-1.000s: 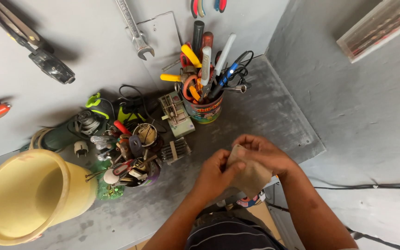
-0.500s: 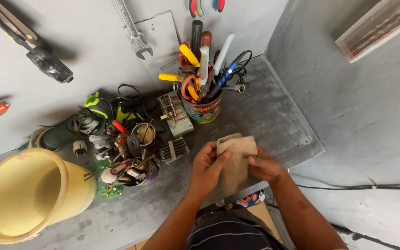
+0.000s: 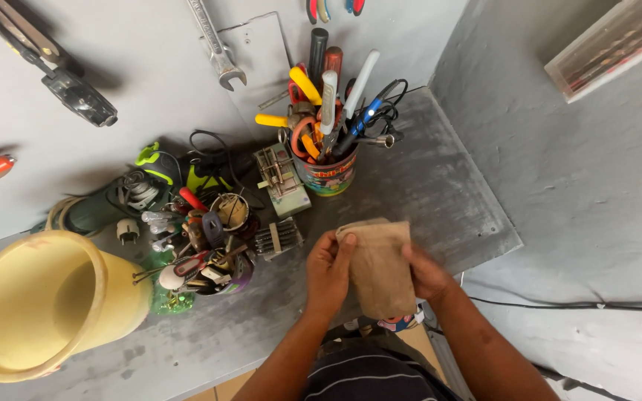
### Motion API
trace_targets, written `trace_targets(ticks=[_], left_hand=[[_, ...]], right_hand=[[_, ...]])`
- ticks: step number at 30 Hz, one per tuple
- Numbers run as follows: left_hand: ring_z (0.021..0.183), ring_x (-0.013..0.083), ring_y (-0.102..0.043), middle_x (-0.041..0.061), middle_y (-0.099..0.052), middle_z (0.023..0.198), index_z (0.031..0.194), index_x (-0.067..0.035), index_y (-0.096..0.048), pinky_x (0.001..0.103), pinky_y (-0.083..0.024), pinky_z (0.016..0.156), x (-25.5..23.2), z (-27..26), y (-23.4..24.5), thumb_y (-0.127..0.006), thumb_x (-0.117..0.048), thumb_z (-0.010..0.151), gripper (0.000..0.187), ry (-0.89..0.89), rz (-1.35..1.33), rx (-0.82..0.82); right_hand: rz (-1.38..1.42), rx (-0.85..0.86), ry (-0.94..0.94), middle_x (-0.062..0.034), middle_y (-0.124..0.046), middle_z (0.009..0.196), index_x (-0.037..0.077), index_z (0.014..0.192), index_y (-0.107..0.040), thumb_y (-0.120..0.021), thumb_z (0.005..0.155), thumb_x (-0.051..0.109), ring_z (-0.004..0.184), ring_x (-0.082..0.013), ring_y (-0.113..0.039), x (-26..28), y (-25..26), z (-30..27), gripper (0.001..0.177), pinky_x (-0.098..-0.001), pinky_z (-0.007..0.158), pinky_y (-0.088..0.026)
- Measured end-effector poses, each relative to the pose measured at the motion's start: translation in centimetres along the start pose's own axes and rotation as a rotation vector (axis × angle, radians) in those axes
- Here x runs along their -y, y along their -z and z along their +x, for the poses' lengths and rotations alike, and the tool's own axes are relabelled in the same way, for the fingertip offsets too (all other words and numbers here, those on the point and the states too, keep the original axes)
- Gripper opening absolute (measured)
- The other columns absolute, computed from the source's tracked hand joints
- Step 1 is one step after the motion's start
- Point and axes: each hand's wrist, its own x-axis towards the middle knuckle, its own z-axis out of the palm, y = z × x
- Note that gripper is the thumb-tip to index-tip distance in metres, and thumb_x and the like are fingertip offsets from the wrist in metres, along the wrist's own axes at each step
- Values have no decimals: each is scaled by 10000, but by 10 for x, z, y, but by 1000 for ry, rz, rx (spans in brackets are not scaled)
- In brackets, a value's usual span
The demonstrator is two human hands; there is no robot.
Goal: Cleaning and organizing a workbench area by wiping the surface and tidying tools.
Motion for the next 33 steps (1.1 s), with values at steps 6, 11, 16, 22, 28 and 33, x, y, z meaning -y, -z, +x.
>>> trace_targets(ticks=[6,11,16,22,28,33], left_hand=[[784,73,-614,13,-712,897,1051,-23,-673,239,-495,679,23,11,3,-693,-259,989,245,64,-181,-61],[817,72,-623,20,-705,916,1076,-8,-706,241,-518,718,26,17,-8,-715,-272,993,277,-9,61,-44],[906,127,-673,62,-700,1016,1251,-64,-625,286,-566,789,14,24,-7,-727,-274,940,389,-176,278,-30],[1142,356,-635,148,-686,1193,1252,-58,-643,458,-514,958,15,27,18,-799,-292,909,444,-654,1050,15],[1274,367,-544,151,-610,1337,1270,-64,-640,509,-431,1041,30,32,16,-800,-400,859,555,-589,1257,23],[1352,382,-473,165,-566,1411,1272,-78,-639,527,-393,1063,35,35,16,-798,-508,828,637,-508,1327,35]], right_hand=[[-11,-37,-32,-186,-650,1306,-18,1417,-478,-790,860,313,1177,-274,-679,-27,58,-2,719,-400,994,-578],[-7,-155,-29,-173,-664,1256,-15,1426,-498,-785,874,205,1105,-248,-686,-16,50,0,660,-379,930,-581],[-180,-522,33,-192,-716,1173,-22,1358,-559,-735,874,237,1030,-282,-719,22,66,8,577,-391,863,-607],[-359,-827,467,-144,-705,1179,-24,1283,-604,-742,895,203,1050,-257,-712,108,111,46,470,-386,877,-611],[-1614,-1199,454,-241,-754,1088,-27,1226,-664,-664,1078,340,937,-337,-755,175,146,123,396,-404,822,-593],[-2427,-827,462,-166,-715,1201,57,1329,-622,-651,891,234,975,-359,-732,167,195,186,473,-543,832,-568]])
